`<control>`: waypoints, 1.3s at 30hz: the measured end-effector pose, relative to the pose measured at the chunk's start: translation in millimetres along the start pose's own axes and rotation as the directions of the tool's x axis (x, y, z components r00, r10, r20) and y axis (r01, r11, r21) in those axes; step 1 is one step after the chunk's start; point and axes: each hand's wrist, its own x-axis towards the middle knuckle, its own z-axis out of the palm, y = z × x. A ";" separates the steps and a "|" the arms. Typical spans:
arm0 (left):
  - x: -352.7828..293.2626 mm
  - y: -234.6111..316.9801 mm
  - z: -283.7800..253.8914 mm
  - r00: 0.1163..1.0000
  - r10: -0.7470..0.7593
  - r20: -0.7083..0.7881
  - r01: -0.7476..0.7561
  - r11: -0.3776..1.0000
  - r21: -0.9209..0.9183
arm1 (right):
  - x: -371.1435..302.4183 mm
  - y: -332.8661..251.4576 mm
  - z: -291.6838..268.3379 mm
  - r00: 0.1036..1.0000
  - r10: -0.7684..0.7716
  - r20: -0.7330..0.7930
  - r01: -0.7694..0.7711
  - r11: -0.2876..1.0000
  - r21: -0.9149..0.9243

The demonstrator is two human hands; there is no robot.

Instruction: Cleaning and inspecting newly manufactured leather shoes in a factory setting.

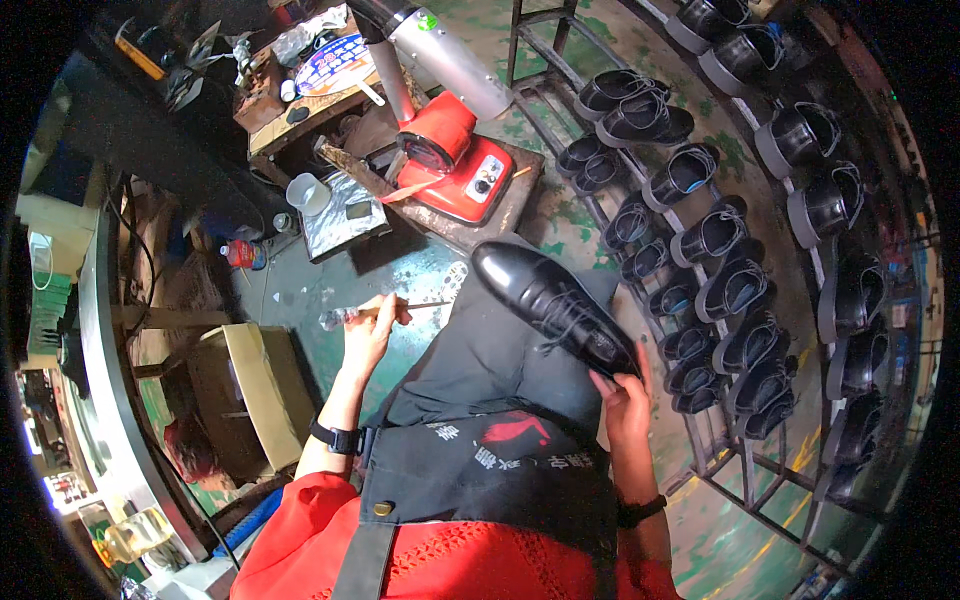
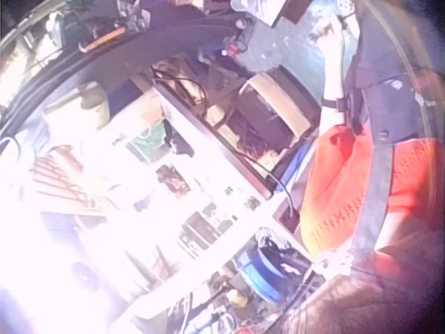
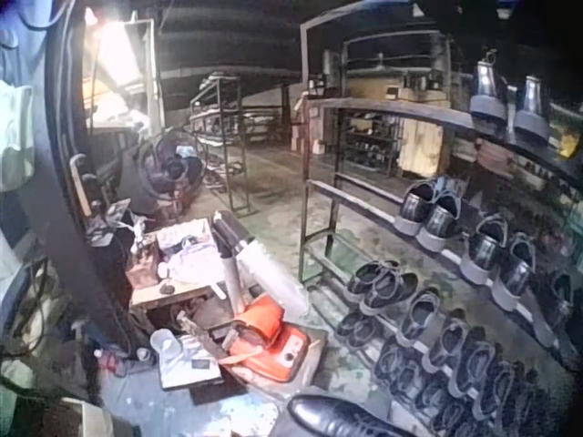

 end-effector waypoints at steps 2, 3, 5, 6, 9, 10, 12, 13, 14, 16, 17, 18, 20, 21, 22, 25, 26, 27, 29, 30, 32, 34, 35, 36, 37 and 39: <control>-1.4 12.5 7.3 0.996 -0.039 -0.077 0.024 0.983 -0.182 | 3.3 11.0 -23.6 0.994 0.106 -0.012 -0.104 0.988 0.111; -2.6 24.1 10.3 0.985 -0.092 -0.143 0.036 0.936 -0.351 | 3.2 10.7 -26.5 0.975 0.220 -0.013 -0.211 0.951 0.228; 5.3 44.9 17.5 0.990 -0.066 -0.127 0.008 0.912 -0.410 | 1.0 8.0 -24.5 0.971 0.237 0.016 -0.233 0.941 0.245; 11.1 49.5 25.3 0.980 0.072 -0.184 -0.137 0.918 -0.372 | 0.1 7.6 -25.0 0.963 0.270 0.019 -0.264 0.924 0.277; 34.5 63.1 46.7 0.922 0.311 -0.230 -0.367 0.893 -0.261 | -6.3 4.2 -20.0 0.952 0.305 0.026 -0.296 0.895 0.334; 41.2 66.9 52.4 0.887 0.407 -0.220 -0.448 0.874 -0.190 | -9.2 3.3 -16.5 0.949 0.315 0.031 -0.305 0.883 0.357; 47.8 73.3 62.4 0.859 0.460 -0.223 -0.492 0.863 -0.113 | -14.3 3.4 -9.1 0.953 0.303 0.021 -0.289 0.883 0.370; 49.1 76.1 65.9 0.832 0.509 -0.221 -0.527 0.849 -0.033 | -16.0 2.9 -7.4 0.955 0.297 0.012 -0.279 0.881 0.382; 47.4 82.9 67.4 0.805 0.546 -0.234 -0.554 0.832 0.033 | -16.8 4.3 -10.3 0.954 0.299 0.039 -0.290 0.875 0.388; 43.0 93.8 69.8 0.796 0.563 -0.224 -0.562 0.824 0.073 | -19.2 4.0 -7.4 0.947 0.319 0.045 -0.307 0.855 0.417; 40.0 97.3 70.6 0.790 0.572 -0.219 -0.560 0.820 0.122 | -21.5 3.3 -6.5 0.935 0.349 0.059 -0.338 0.832 0.440; 38.0 99.4 72.3 0.797 0.569 -0.203 -0.552 0.822 0.139 | -19.2 9.6 -13.5 0.941 0.324 0.102 -0.336 0.848 0.409; 30.5 114.2 68.4 0.832 0.545 -0.100 -0.521 0.831 0.194 | -22.0 4.8 -8.5 0.935 0.338 0.112 -0.351 0.824 0.444; 27.2 122.3 66.4 0.864 0.503 -0.004 -0.486 0.836 0.256 | -22.2 3.2 -4.5 0.925 0.358 0.126 -0.373 0.798 0.473; 25.0 128.0 67.6 0.894 0.424 0.143 -0.447 0.849 0.282 | -21.6 3.8 -3.7 0.929 0.350 0.122 -0.364 0.799 0.479; 11.1 121.1 88.3 0.837 0.524 0.159 -0.548 0.804 0.232 | -19.6 2.1 3.5 0.913 0.378 0.152 -0.403 0.782 0.476; 4.2 124.5 89.8 0.826 0.545 0.145 -0.564 0.803 0.195 | -19.6 0.5 8.2 0.908 0.388 0.156 -0.411 0.756 0.510; -1.6 132.1 88.4 0.812 0.474 0.341 -0.575 0.752 0.322 | -18.8 -0.7 12.2 0.903 0.398 0.161 -0.418 0.728 0.544; -17.8 131.2 98.2 0.690 0.684 0.236 -0.723 0.664 0.189 | -15.7 -2.2 15.5 0.909 0.380 0.174 -0.409 0.724 0.556; -19.1 125.3 103.8 0.582 0.813 0.024 -0.813 0.581 0.036 | -13.0 -1.4 14.2 0.923 0.348 0.163 -0.378 0.747 0.548; -28.2 122.7 103.1 0.565 0.824 0.046 -0.823 0.567 -0.032 | -9.5 -1.7 11.7 0.940 0.305 0.152 -0.337 0.769 0.543; -36.6 121.6 101.4 0.493 0.867 0.067 -0.861 0.498 -0.108 | -6.4 -3.8 9.5 0.941 0.316 0.122 -0.323 0.732 0.600; -40.5 126.1 96.8 0.489 0.865 0.116 -0.840 0.502 -0.203 | -5.2 -4.3 6.5 0.947 0.297 0.119 -0.307 0.736 0.603; -42.4 128.3 92.4 0.511 0.826 0.237 -0.747 0.563 -0.354 | -1.6 -2.1 3.8 0.968 0.243 0.066 -0.234 0.772 0.591; -43.8 130.1 89.4 0.504 0.784 0.361 -0.622 0.620 -0.478 | 0.2 -2.0 1.7 0.983 0.185 0.013 -0.159 0.802 0.575; -42.0 135.7 85.5 0.508 0.781 0.362 -0.555 0.619 -0.556 | 3.2 -6.3 -1.0 0.995 0.097 0.017 -0.089 0.808 0.583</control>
